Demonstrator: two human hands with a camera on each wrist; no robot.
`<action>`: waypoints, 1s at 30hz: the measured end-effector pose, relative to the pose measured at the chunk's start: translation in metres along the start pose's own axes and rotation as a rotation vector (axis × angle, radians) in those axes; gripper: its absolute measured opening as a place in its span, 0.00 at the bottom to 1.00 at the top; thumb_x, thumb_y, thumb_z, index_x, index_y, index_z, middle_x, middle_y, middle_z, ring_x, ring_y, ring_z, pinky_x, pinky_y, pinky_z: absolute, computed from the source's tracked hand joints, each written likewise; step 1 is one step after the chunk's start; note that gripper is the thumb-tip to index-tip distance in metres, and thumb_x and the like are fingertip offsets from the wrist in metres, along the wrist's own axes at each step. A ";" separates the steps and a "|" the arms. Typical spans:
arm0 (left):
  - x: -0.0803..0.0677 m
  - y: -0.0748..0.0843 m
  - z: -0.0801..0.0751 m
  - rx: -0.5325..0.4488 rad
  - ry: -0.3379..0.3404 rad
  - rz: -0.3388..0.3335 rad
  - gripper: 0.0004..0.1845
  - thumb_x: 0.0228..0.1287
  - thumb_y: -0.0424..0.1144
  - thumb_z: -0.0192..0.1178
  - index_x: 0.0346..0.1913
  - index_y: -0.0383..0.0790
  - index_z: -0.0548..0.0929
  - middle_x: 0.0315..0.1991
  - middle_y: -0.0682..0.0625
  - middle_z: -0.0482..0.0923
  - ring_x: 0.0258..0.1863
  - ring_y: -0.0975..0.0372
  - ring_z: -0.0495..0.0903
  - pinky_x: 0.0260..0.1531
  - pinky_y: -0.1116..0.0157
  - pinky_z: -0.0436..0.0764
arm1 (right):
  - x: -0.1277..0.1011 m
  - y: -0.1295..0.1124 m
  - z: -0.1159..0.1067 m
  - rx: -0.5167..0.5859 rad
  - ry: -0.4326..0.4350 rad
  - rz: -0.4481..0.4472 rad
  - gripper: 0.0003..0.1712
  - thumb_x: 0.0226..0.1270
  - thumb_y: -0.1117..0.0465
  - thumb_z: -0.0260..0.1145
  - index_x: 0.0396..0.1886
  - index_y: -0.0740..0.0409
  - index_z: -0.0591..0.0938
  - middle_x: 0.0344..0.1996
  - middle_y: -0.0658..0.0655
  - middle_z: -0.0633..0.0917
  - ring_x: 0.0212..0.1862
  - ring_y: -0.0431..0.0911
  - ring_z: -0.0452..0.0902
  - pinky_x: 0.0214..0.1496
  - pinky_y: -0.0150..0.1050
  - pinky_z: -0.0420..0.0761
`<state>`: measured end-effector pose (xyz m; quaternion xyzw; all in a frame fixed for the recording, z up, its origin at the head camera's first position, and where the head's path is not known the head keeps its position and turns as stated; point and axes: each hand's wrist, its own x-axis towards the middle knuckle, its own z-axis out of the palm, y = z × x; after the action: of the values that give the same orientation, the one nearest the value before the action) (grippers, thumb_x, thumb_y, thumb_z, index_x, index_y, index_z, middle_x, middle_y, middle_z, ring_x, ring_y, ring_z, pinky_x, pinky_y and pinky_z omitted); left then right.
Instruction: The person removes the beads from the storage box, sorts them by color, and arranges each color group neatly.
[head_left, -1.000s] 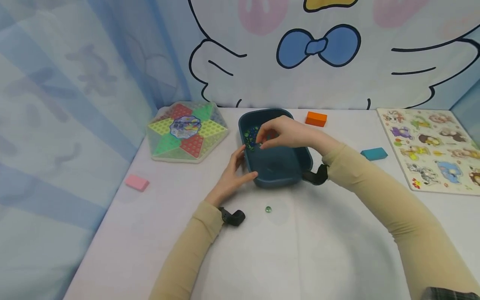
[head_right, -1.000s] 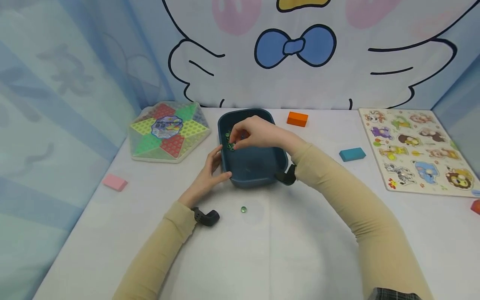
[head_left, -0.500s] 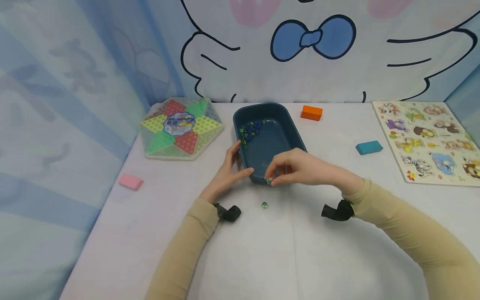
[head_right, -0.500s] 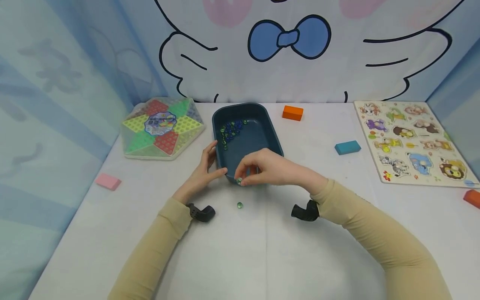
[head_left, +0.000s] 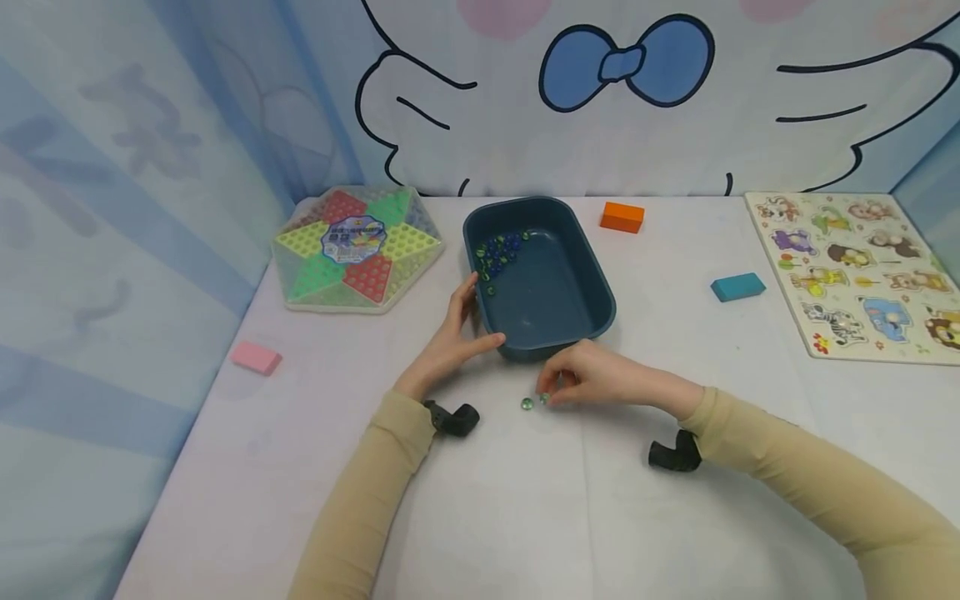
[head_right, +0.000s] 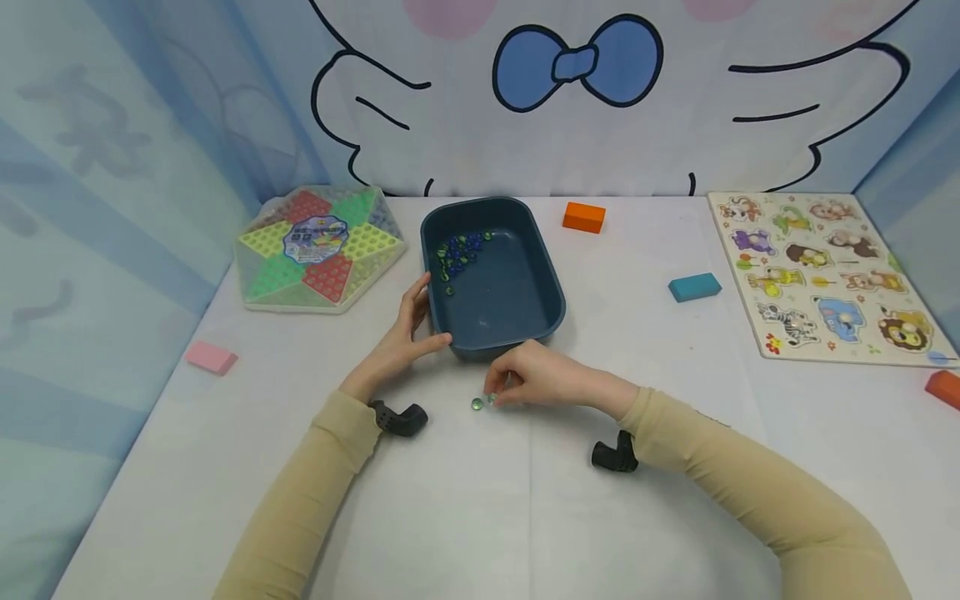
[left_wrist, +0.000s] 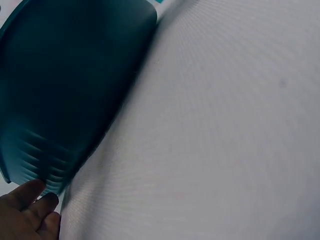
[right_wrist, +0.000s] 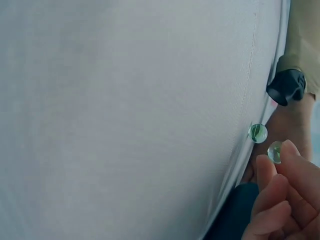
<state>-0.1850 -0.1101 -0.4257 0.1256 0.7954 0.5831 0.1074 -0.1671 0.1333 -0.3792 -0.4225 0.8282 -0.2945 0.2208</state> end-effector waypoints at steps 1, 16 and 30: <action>0.000 0.000 0.000 0.000 0.000 0.002 0.50 0.56 0.44 0.63 0.72 0.64 0.38 0.74 0.47 0.41 0.73 0.58 0.42 0.71 0.58 0.46 | 0.001 0.001 0.001 -0.001 -0.003 0.005 0.06 0.57 0.60 0.68 0.35 0.54 0.84 0.28 0.45 0.83 0.23 0.33 0.66 0.25 0.27 0.71; 0.000 -0.001 0.001 -0.004 0.032 0.033 0.51 0.55 0.43 0.65 0.72 0.62 0.40 0.73 0.48 0.44 0.72 0.58 0.46 0.70 0.59 0.49 | 0.009 0.007 0.008 -0.025 -0.046 0.008 0.06 0.55 0.60 0.70 0.33 0.52 0.84 0.29 0.45 0.83 0.26 0.32 0.69 0.29 0.28 0.73; -0.002 0.000 0.002 0.002 0.036 0.033 0.52 0.52 0.51 0.66 0.72 0.63 0.41 0.73 0.49 0.45 0.72 0.61 0.46 0.70 0.62 0.49 | 0.012 0.005 0.009 -0.003 -0.056 0.031 0.06 0.54 0.60 0.70 0.34 0.53 0.84 0.28 0.45 0.83 0.25 0.32 0.69 0.28 0.27 0.73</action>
<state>-0.1827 -0.1088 -0.4266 0.1281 0.7957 0.5862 0.0832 -0.1706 0.1231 -0.3905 -0.4179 0.8287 -0.2779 0.2477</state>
